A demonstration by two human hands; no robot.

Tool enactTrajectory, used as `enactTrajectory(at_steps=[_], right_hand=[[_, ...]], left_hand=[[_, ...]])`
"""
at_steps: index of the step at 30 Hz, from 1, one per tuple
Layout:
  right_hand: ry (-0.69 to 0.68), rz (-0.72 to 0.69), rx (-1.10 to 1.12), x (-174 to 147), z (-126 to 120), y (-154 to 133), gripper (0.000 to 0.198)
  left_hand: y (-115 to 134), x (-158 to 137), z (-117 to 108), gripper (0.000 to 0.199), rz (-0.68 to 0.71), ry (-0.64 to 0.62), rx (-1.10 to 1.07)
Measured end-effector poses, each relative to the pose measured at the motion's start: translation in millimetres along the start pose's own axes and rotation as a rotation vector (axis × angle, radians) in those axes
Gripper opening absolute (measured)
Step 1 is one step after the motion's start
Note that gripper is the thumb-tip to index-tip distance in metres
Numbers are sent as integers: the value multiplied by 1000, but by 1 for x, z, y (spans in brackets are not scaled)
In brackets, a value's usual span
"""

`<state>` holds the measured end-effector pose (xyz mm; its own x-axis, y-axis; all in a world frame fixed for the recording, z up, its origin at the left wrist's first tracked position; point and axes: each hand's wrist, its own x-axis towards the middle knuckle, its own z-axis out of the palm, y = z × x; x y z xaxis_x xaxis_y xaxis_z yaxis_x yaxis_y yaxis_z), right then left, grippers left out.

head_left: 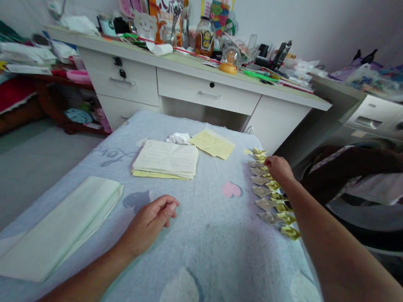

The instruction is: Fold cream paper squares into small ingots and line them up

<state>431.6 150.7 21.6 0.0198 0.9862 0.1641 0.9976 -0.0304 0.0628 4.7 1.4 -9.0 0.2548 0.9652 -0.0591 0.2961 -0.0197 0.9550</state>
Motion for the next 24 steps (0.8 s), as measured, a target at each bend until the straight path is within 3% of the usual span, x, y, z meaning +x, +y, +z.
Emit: enactTrajectory(at_steps=[6, 10, 15, 20, 24], right_hand=[[96, 15, 28, -8, -11, -8, 23], [192, -4, 81, -14, -23, -34, 23], [254, -182, 231, -33, -37, -108, 21], [111, -423, 403, -55, -30, -196, 21], [39, -466, 360, -57, -15, -241, 49]], left_hand=[[-1, 2, 0, 33, 18, 4, 1], [-2, 3, 1, 32, 24, 6, -6], [-1, 4, 2, 30, 51, 18, -12], [-1, 6, 0, 29, 54, 68, -37], [-6, 12, -5, 28, 47, 154, -116]])
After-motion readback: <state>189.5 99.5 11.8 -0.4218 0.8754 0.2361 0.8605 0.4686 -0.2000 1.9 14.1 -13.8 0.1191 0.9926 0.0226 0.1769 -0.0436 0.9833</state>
